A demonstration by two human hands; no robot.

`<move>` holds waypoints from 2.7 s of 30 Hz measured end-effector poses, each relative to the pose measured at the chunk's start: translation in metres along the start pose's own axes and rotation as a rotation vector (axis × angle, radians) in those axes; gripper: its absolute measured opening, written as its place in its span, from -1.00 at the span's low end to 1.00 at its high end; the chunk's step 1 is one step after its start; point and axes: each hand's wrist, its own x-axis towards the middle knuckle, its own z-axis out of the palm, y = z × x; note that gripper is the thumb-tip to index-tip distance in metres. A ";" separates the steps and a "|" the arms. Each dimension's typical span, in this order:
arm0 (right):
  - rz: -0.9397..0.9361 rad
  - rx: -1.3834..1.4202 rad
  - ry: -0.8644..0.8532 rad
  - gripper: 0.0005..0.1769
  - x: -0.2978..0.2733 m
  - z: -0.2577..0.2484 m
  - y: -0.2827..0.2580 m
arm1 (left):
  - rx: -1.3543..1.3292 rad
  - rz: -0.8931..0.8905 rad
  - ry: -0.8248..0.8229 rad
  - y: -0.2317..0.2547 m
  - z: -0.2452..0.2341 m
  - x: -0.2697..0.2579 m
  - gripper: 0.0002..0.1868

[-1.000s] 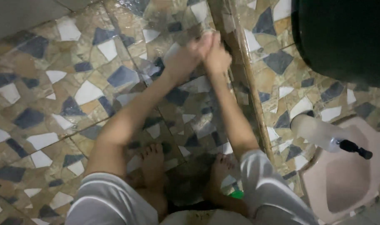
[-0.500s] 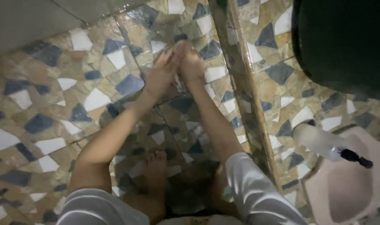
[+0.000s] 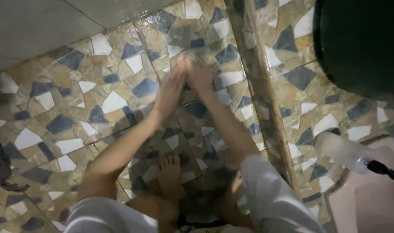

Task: Scrubbing bathroom floor and wall tiles using a brush and cleaning solution.

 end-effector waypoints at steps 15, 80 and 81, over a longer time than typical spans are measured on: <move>0.239 0.183 -0.238 -0.51 -0.104 -0.024 0.002 | -0.946 0.048 0.029 0.041 -0.043 -0.055 -0.08; -0.448 0.356 0.121 -0.26 0.130 0.012 -0.033 | -0.515 -0.295 -0.067 -0.081 0.040 0.008 -0.41; -0.470 0.246 0.167 -0.53 0.121 0.032 0.004 | -0.609 -0.322 -0.048 -0.066 0.030 0.017 -0.53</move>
